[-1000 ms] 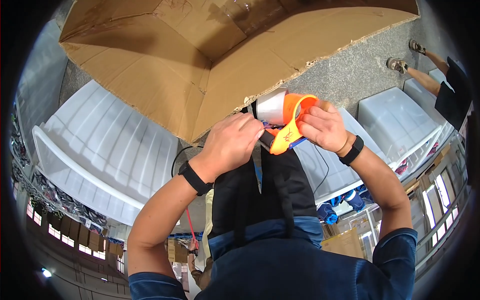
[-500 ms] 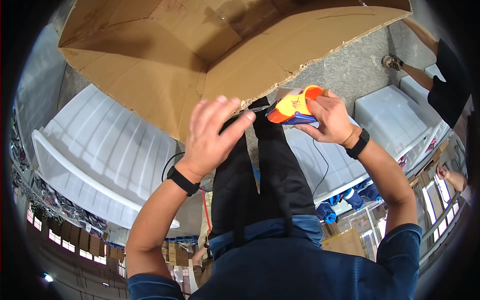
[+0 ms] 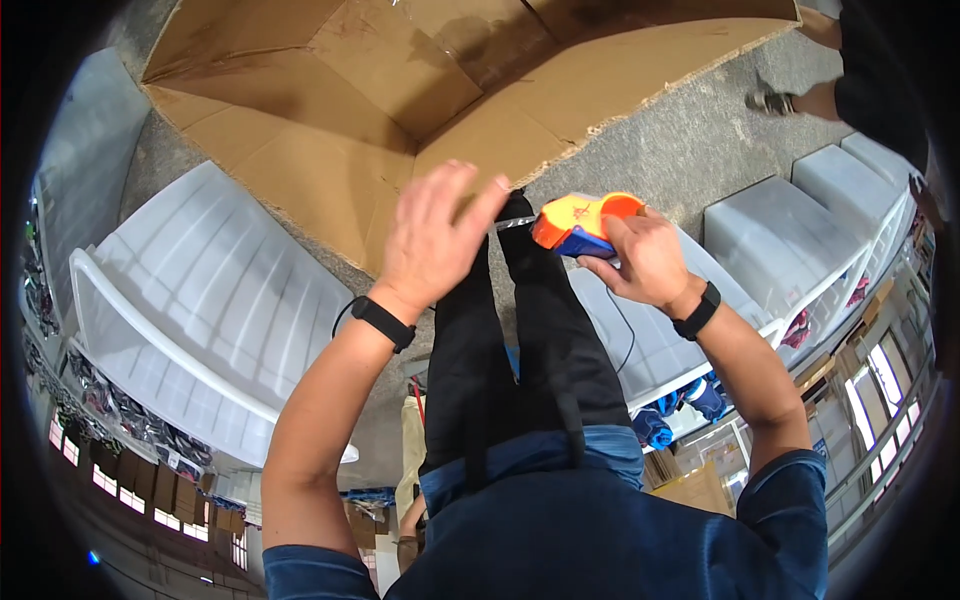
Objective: The recorder prepares a shipping box by applying tape and then walks to a storage area to retrieve more tape.
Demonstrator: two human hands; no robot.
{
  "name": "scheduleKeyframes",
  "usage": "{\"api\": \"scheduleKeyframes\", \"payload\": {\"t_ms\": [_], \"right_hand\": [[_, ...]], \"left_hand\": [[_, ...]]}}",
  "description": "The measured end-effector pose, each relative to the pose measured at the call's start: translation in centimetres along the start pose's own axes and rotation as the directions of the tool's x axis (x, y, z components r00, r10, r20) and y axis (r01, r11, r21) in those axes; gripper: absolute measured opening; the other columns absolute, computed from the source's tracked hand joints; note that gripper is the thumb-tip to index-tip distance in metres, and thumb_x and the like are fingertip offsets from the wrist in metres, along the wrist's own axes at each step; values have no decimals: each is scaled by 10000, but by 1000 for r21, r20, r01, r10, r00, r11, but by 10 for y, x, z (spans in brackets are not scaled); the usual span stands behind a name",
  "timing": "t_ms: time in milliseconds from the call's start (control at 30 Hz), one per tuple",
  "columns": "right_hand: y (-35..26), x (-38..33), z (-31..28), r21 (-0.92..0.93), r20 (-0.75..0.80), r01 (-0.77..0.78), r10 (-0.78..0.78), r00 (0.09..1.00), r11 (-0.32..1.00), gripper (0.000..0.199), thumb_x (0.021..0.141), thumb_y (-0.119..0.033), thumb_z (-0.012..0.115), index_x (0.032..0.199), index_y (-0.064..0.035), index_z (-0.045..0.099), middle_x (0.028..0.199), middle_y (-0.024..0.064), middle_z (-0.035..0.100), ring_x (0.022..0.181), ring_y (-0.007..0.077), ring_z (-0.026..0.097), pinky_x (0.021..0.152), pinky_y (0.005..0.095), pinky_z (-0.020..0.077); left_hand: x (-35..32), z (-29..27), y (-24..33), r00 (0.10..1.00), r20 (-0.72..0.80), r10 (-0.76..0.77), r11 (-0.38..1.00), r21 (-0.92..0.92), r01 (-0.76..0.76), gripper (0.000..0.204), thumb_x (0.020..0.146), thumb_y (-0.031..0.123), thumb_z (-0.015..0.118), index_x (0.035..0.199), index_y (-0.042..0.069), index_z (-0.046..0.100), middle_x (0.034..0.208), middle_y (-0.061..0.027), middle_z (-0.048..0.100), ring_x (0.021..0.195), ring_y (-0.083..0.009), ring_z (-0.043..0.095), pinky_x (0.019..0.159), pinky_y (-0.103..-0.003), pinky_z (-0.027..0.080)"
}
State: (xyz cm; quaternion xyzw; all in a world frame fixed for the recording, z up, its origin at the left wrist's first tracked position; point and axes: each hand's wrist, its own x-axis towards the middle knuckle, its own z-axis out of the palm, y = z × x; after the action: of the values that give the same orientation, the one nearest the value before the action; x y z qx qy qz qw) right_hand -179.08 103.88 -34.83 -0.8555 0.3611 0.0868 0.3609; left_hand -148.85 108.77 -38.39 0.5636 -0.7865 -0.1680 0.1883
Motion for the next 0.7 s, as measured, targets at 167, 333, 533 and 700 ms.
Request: {"api": "scheduleKeyframes", "payload": {"t_ms": [167,333,533,700], "right_hand": [[-16,1,-24,15,-115,-20,21,993,1000,410,800,-387,814,847,-67,562,651,122,593,616,345,594,651,432,458],[-24,2,-27,-17,-18,1,-2,1000,1000,401,834,-392,779,852,-68,543,645,115,595,621,342,610,653,452,453],[-35,28,5,-79,21,-67,69,997,995,416,835,-376,775,852,-24,554,629,148,609,608,388,625,666,466,503],[-62,49,27,-95,67,-320,326,943,943,429,842,-413,760,868,-7,625,683,175,678,642,372,694,633,464,562]], "left_hand": [[-5,6,10,967,214,137,984,-139,-109,272,861,213,736,1128,162,728,1312,-17,602,1309,-235,505,1135,-464,401],[-3,7,7,951,298,85,985,-167,-36,166,872,220,719,792,77,694,1237,-21,609,1310,-291,490,1150,-474,399],[-3,13,4,932,356,76,970,-242,13,86,883,131,671,887,58,717,1218,-39,608,1263,-325,514,1072,-464,457],[-11,27,8,936,324,-135,928,-289,234,144,885,149,690,815,25,709,1179,-52,603,1272,-332,501,1015,-466,498]]}}
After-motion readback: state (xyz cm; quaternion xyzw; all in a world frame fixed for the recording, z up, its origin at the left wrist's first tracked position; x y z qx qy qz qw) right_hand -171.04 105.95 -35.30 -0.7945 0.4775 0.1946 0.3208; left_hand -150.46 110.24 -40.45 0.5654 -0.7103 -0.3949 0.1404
